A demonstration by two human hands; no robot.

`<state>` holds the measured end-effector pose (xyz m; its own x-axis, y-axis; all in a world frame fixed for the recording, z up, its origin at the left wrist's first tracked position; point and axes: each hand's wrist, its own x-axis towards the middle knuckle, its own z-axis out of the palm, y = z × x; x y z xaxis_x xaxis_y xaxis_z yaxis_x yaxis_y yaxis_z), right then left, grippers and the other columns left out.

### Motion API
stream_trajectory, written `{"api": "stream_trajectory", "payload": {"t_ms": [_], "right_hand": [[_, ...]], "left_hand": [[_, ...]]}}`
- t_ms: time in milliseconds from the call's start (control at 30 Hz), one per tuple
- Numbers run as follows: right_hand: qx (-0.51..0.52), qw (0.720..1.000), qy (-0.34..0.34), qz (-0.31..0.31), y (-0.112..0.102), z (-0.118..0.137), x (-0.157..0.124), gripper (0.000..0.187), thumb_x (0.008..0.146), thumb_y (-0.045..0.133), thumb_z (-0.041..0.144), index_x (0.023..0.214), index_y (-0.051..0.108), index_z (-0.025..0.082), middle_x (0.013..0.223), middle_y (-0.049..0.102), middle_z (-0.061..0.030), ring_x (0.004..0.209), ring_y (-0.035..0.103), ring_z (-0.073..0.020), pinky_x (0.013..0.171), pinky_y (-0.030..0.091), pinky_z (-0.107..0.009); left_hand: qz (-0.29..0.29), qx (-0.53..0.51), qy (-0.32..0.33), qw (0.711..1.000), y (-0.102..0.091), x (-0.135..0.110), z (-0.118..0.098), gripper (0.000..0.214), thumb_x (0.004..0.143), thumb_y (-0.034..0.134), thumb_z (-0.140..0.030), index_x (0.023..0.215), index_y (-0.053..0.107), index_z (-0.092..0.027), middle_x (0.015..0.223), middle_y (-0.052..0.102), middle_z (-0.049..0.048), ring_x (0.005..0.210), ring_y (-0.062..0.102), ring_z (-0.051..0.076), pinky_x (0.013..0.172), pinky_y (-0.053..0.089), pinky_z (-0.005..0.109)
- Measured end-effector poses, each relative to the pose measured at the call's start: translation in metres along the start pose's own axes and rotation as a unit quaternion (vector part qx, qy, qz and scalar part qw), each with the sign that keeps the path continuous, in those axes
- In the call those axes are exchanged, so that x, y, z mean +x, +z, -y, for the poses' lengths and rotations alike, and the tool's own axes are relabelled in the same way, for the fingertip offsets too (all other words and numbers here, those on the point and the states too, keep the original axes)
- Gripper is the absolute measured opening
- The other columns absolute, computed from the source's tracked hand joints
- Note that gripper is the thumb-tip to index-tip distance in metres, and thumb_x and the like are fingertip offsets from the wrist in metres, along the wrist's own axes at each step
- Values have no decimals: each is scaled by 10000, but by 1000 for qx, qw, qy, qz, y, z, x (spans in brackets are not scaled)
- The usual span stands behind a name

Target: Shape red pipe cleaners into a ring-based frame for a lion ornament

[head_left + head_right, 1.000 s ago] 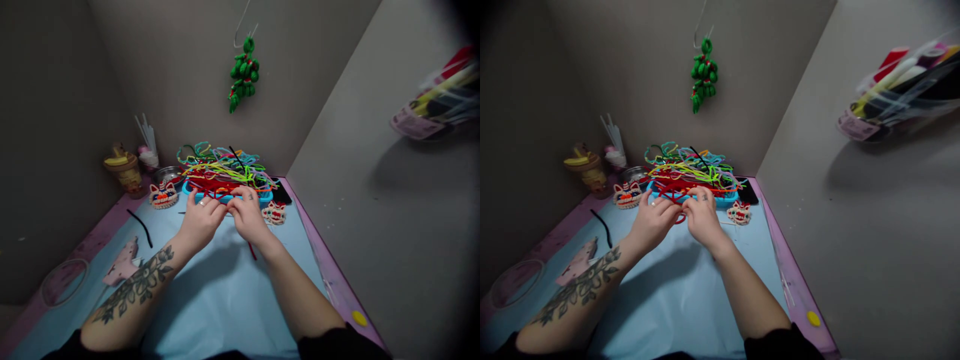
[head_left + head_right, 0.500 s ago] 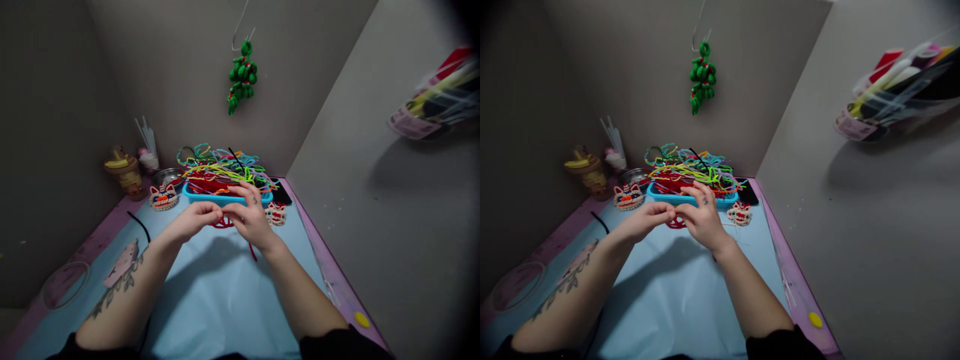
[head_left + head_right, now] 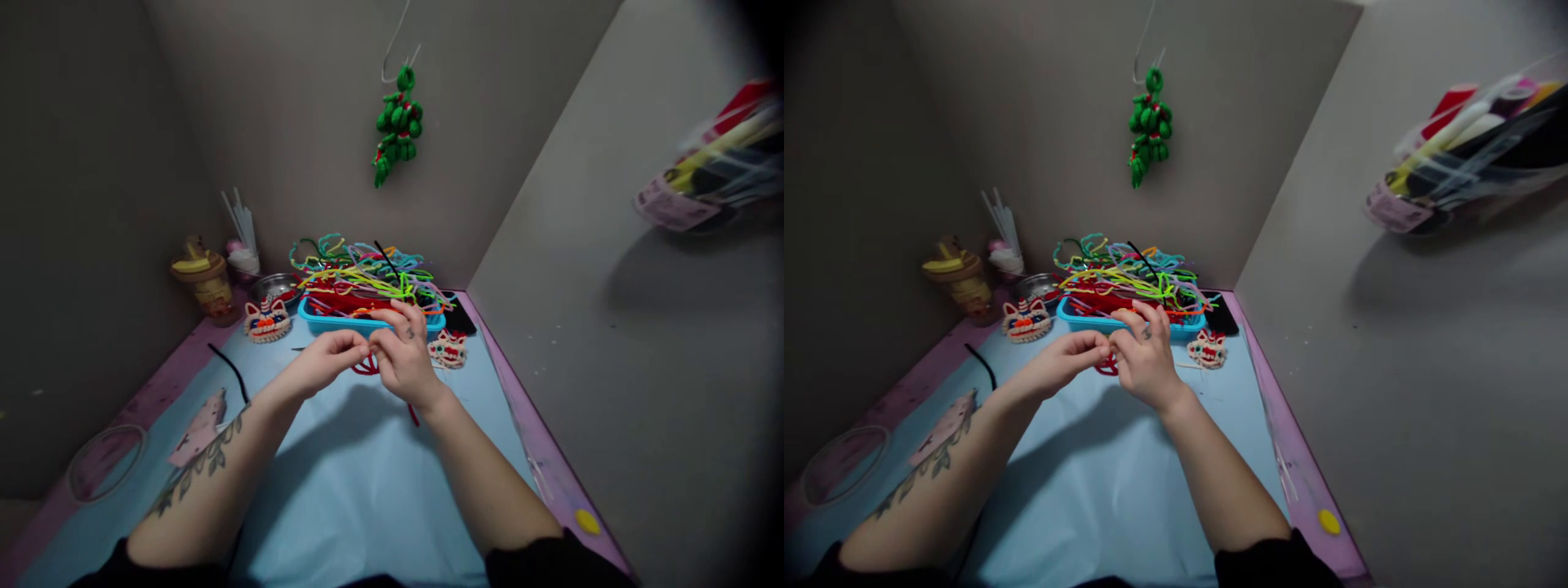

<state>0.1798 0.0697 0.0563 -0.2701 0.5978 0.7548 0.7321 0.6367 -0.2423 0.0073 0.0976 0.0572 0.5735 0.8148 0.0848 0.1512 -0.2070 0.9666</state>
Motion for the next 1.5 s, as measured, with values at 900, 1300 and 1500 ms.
{"api": "stream_trajectory", "payload": {"t_ms": [900, 1300, 1500], "right_hand": [[2, 999, 49, -8, -1, 4, 1, 144, 848, 535, 209, 827, 673, 245, 1466, 331, -2, 1410, 129, -303, 1114, 194, -550], [92, 986, 131, 53, 1, 0, 3, 134, 824, 513, 193, 843, 642, 222, 1401, 428, -60, 1390, 213, -293, 1122, 153, -560], [346, 906, 246, -9, -9, -24, 9, 427, 864, 496, 476, 1210, 560, 234, 1374, 487, -88, 1289, 423, -232, 1071, 327, -414]], "left_hand": [[-35, 32, 0, 999, -6, 1, -3, 280, 815, 552, -393, 754, 614, -127, 673, 576, -2, 620, 488, 111, 596, 377, 229], [-76, 104, 23, 991, 4, 1, -5, 211, 794, 583, -327, 716, 647, -141, 690, 599, 17, 658, 502, 132, 611, 381, 244], [-36, -261, -98, 960, -13, 2, 0, 231, 722, 705, -351, 781, 644, -136, 712, 598, 22, 659, 543, 133, 699, 462, 305]]}}
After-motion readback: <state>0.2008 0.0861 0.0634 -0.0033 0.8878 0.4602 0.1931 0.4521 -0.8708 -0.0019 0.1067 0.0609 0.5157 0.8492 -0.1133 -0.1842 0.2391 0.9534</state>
